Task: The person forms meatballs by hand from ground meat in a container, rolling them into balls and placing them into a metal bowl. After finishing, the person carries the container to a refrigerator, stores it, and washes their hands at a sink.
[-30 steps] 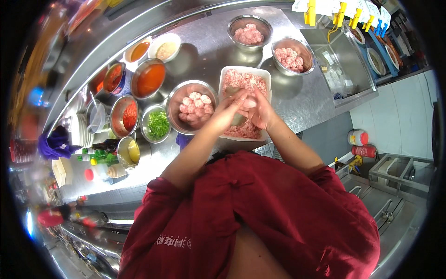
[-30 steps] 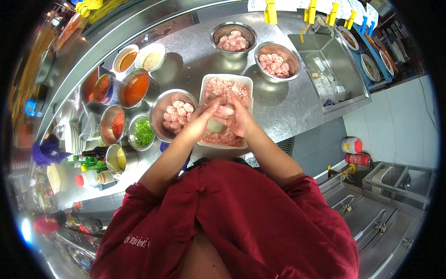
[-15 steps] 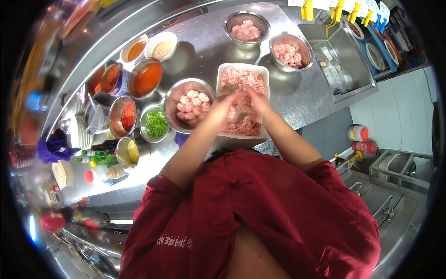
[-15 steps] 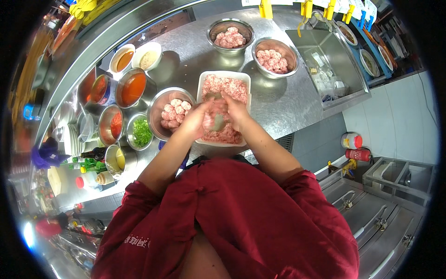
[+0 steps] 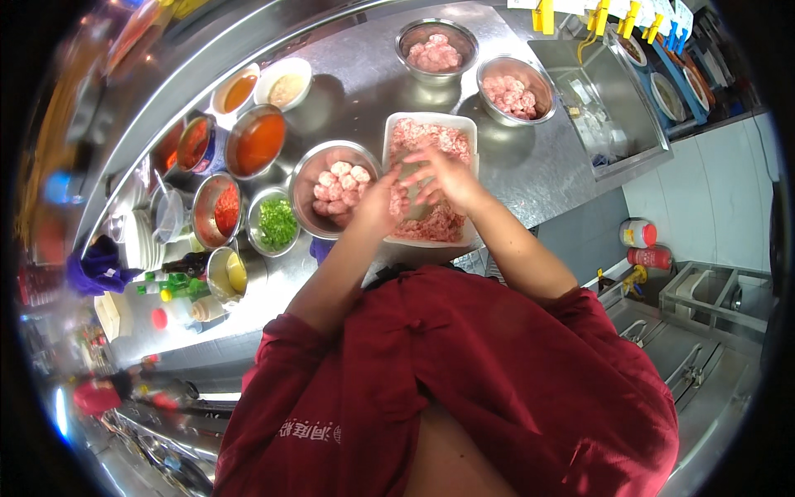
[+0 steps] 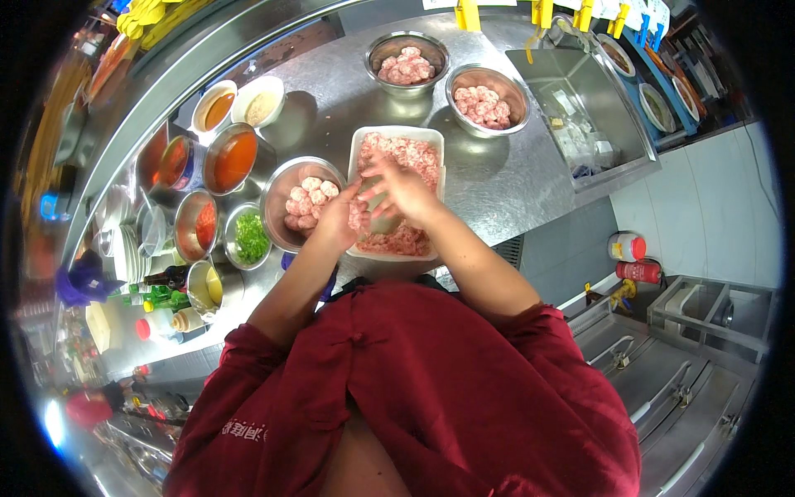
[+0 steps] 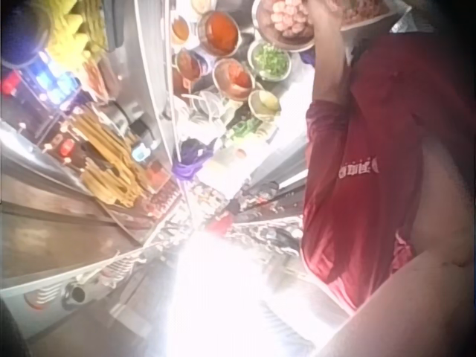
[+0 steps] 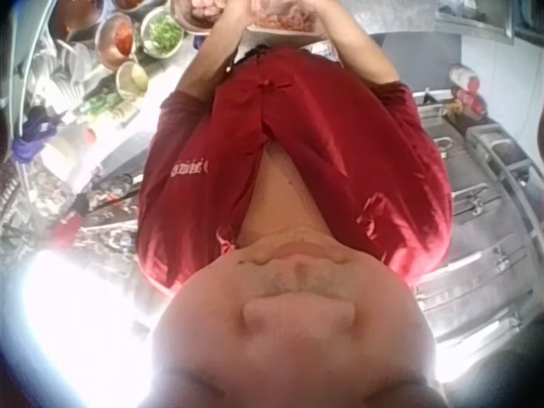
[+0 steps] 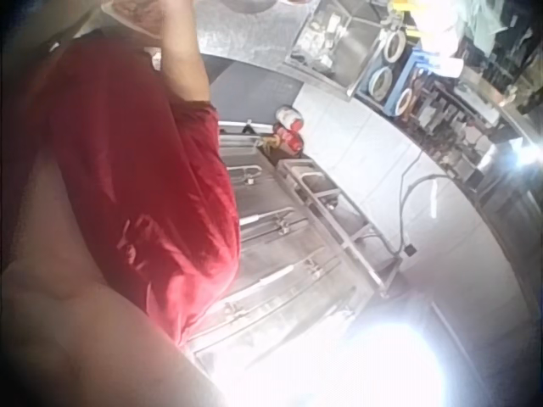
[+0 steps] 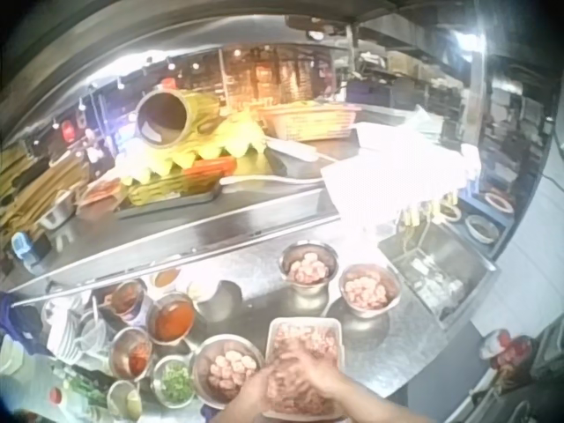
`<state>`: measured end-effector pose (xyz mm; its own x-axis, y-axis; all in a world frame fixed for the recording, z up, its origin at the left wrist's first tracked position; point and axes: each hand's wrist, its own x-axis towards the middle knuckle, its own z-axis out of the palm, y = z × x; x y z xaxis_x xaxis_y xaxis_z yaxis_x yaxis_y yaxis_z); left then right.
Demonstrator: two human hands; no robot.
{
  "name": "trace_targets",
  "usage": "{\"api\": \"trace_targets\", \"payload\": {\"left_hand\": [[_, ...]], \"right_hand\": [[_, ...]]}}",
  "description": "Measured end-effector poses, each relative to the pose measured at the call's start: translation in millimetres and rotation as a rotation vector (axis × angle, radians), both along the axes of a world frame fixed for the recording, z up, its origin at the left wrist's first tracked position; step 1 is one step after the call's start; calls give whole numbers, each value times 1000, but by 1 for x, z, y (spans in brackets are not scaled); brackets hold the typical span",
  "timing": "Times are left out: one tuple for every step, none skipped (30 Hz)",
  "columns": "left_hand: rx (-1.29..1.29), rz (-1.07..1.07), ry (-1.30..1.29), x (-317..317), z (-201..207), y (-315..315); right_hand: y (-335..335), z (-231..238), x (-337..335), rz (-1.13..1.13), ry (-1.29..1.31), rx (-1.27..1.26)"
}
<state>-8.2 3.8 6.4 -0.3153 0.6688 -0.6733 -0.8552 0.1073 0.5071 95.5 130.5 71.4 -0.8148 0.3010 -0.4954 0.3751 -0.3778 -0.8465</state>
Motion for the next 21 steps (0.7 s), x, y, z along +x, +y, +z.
{"api": "trace_targets", "payload": {"left_hand": [[28, -96, 46, -11, -12, -3], [48, -146, 122, -7, -2, 3], [67, -189, 200, -2, 11, 7], [83, -222, 279, 3, 23, 10], [225, -248, 364, 13, 39, 13], [368, -274, 449, 17, 45, 14], [386, -338, 565, 15, 45, 14], [364, -261, 545, 14, 46, 14], [342, -186, 524, 12, 47, 15], [314, -110, 499, 9, 46, 14], [218, -53, 377, 2, 29, 12], [246, -56, 200, -2, 18, 8], [271, -62, 24, -6, 10, 3], [294, -65, -155, -4, 25, 3], [165, -5, -212, 5, 40, 5], [307, -103, -274, 0, 27, 2], [447, -203, -339, -8, 0, -2], [585, -303, -404, -12, -16, -5], [226, -232, -137, 7, 21, 7], [143, -242, 28, 14, 41, 15], [62, -256, 191, 20, 55, 21]], "right_hand": [[12, -16, 3, -62, -36, -57], [16, -38, 6, -179, -9, -114], [19, -58, 8, -293, 20, -168], [20, -68, 7, -402, 49, -224], [9, -58, 7, -470, 71, -407], [5, -58, 8, -434, 89, -455], [2, -57, 10, -403, 107, -504], [0, -57, 11, -373, 125, -553], [8, -68, 13, -345, 75, -397], [4, -56, 11, -277, 107, -353], [-2, -30, 4, -203, 142, -307], [-5, -15, -2, -140, 181, -258], [-6, -16, -6, -15, 257, -181], [-6, -9, -5, 1, 231, -15], [-6, -1, -3, 19, 203, 151], [-8, 6, -3, 48, 179, 318], [-3, -4, -4, -19, 169, 387], [-2, -15, -4, -108, 122, 261], [2, -29, -1, -213, 68, 136], [4, -43, 0, -306, 24, 11], [8, -71, 3, -397, -10, -197]]}}
